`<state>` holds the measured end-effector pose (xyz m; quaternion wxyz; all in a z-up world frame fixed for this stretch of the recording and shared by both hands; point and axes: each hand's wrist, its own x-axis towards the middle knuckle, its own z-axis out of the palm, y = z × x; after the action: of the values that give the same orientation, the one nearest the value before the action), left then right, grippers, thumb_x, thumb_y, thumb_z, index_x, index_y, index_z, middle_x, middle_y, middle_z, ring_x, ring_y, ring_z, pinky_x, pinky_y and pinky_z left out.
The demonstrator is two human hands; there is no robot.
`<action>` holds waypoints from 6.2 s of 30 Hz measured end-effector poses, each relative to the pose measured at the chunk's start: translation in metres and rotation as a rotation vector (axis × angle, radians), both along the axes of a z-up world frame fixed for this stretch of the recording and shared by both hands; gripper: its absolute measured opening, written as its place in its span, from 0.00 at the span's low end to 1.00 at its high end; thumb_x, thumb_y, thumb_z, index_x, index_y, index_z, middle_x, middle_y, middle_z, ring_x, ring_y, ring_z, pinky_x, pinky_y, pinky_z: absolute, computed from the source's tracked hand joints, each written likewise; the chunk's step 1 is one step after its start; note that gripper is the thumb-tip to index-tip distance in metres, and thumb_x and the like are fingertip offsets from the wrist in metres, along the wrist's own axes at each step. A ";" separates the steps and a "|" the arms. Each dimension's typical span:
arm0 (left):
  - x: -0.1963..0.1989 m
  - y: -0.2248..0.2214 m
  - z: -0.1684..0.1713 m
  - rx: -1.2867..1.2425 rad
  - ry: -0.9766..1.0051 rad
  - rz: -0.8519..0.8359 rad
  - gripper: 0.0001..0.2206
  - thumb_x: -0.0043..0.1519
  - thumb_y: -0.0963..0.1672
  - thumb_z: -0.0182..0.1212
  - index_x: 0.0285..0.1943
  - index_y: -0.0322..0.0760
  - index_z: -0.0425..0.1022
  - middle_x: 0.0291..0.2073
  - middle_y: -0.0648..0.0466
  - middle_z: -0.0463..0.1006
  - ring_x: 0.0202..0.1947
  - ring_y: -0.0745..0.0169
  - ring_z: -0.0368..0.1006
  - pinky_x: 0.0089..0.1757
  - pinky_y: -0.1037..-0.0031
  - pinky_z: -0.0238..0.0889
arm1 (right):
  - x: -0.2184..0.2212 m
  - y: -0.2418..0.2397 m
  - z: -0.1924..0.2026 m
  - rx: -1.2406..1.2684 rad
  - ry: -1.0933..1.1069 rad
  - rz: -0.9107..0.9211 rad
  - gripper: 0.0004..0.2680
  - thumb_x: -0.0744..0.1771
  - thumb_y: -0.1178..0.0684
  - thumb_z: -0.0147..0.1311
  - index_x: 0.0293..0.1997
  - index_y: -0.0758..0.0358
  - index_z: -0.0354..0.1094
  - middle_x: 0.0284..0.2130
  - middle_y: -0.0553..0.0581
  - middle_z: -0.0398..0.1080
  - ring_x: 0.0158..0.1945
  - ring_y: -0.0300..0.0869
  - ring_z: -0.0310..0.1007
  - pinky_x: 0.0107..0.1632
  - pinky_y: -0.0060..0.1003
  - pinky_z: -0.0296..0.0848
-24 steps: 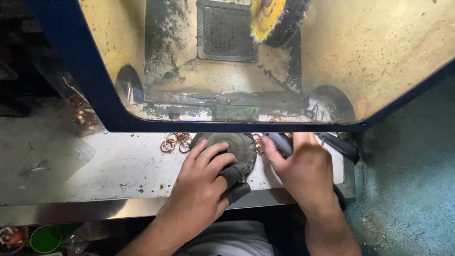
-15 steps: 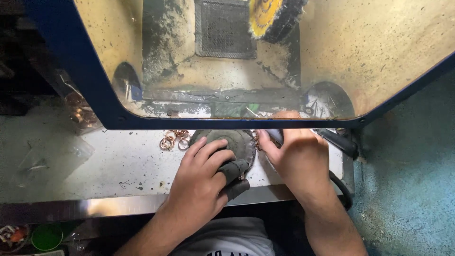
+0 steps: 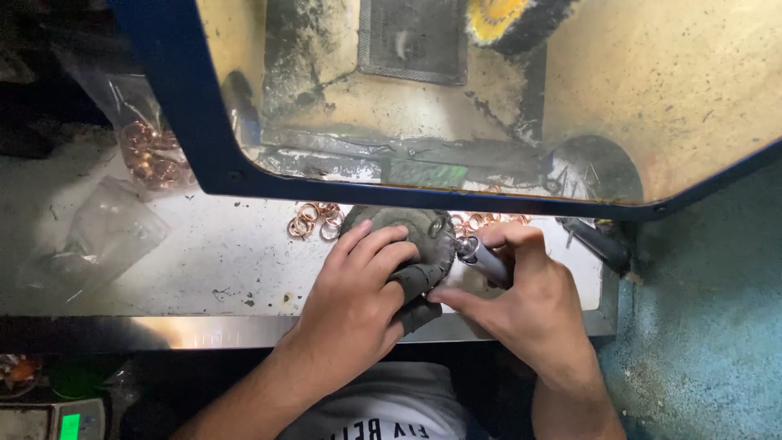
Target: Polishing small metal rings using a stationary polishing wheel and a handheld rotary tool at a workbench.
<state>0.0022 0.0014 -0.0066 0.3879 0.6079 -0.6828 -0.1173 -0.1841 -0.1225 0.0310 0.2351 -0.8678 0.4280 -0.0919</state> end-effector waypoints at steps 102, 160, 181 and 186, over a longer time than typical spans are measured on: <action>0.003 -0.001 0.000 0.047 0.026 -0.046 0.03 0.44 0.38 0.63 0.25 0.31 0.76 0.53 0.52 0.73 0.62 0.40 0.67 0.65 0.43 0.51 | -0.028 -0.006 -0.030 -0.177 -0.331 0.386 0.13 0.62 0.49 0.69 0.45 0.63 0.71 0.39 0.57 0.78 0.40 0.48 0.80 0.46 0.41 0.76; 0.002 -0.002 0.001 0.036 0.037 -0.049 0.02 0.45 0.38 0.63 0.22 0.30 0.75 0.52 0.52 0.74 0.61 0.40 0.68 0.65 0.44 0.51 | -0.025 -0.006 -0.026 -0.203 -0.351 0.429 0.12 0.64 0.51 0.67 0.45 0.65 0.71 0.39 0.59 0.78 0.39 0.50 0.80 0.45 0.43 0.77; 0.004 0.000 0.005 0.004 0.038 0.009 0.13 0.63 0.45 0.64 0.28 0.30 0.77 0.51 0.49 0.75 0.61 0.41 0.68 0.64 0.45 0.54 | -0.057 -0.004 -0.038 -0.465 -0.280 0.113 0.15 0.64 0.44 0.64 0.43 0.67 0.70 0.38 0.64 0.75 0.42 0.54 0.76 0.53 0.45 0.73; 0.001 0.002 0.002 0.006 -0.058 0.029 0.04 0.40 0.39 0.65 0.23 0.34 0.77 0.47 0.45 0.74 0.61 0.42 0.70 0.65 0.47 0.57 | -0.047 -0.008 -0.044 -0.627 -0.290 0.014 0.14 0.68 0.47 0.63 0.43 0.73 0.70 0.39 0.67 0.76 0.45 0.58 0.76 0.53 0.51 0.75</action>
<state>0.0037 0.0031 -0.0044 0.3676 0.6220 -0.6846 -0.0962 -0.2313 -0.1304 -0.0134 0.0160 -0.8786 0.3350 -0.3398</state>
